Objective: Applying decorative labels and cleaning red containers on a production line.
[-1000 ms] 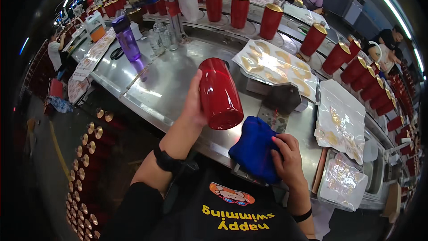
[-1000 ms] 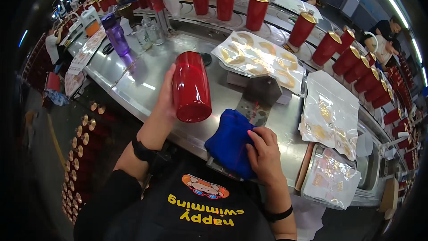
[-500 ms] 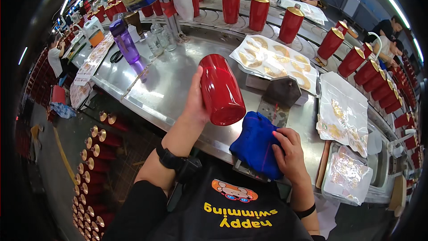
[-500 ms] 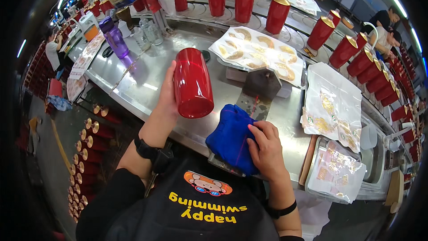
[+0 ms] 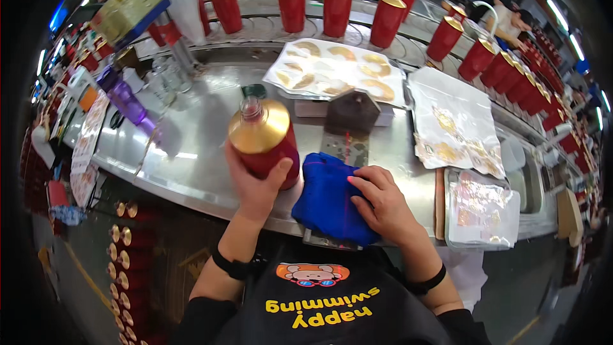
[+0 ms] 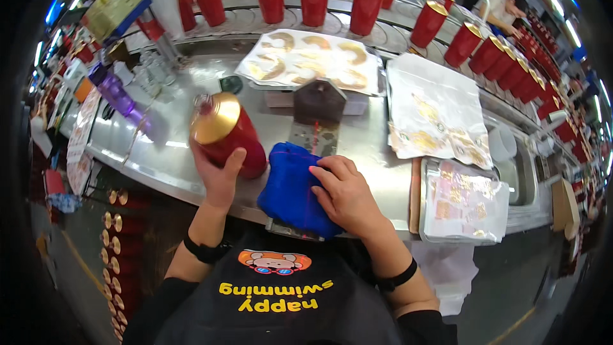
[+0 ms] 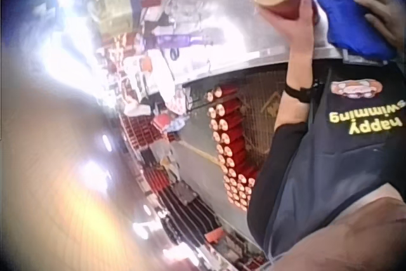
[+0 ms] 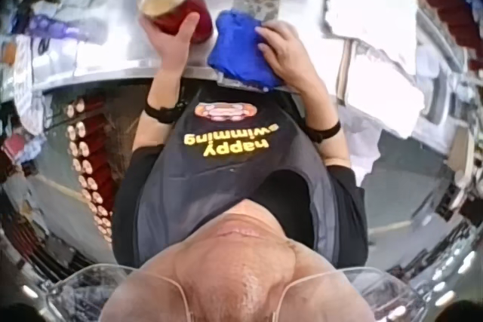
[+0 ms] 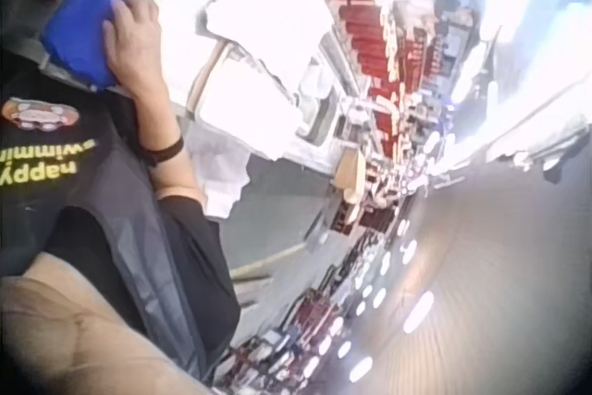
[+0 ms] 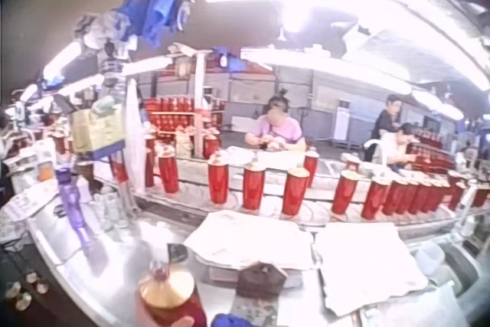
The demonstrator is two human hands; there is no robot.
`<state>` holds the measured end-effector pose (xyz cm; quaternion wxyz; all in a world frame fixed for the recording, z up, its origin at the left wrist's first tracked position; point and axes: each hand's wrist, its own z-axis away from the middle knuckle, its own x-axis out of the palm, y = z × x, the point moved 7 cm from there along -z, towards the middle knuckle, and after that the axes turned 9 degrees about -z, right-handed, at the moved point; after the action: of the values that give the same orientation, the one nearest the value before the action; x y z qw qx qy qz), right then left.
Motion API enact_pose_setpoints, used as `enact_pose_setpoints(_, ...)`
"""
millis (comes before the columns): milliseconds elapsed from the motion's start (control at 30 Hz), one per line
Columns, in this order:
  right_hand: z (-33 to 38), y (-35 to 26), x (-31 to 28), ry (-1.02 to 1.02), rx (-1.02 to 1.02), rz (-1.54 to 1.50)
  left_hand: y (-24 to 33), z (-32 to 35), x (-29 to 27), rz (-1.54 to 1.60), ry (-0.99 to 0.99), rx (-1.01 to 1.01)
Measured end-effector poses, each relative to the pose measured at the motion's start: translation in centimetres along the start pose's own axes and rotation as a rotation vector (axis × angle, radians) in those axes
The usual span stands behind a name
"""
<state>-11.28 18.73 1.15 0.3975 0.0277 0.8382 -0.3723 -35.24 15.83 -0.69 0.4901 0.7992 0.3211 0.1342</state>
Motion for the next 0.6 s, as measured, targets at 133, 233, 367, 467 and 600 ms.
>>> enact_pose_setpoints(133, -0.9, 1.4, -4.6, 0.047, 0.079, -0.121, -0.5, 1.3, 0.5, -0.017, -0.050, 0.034)
enact_pose_setpoints(233, -4.4, 4.9, -10.1, 0.109, 0.078, 0.151, -0.3, 1.4, 0.3, 0.010, -0.090, 0.032)
enact_pose_setpoints(367, -11.9, 14.6, -11.6, -0.116, 0.305, 0.584, 0.2, 0.9, -0.2, 0.026, -0.184, 0.046)
enact_pose_setpoints(467, -16.5, 19.9, -10.1, -0.242, 0.412, 0.670, -0.5, 0.5, -0.2, 0.229, -0.267, -0.049)
enact_pose_setpoints(600, -17.9, 22.7, -7.9, -0.451, 0.479, 0.785, -1.2, 0.5, -0.5, 0.188, -0.314, -0.103)
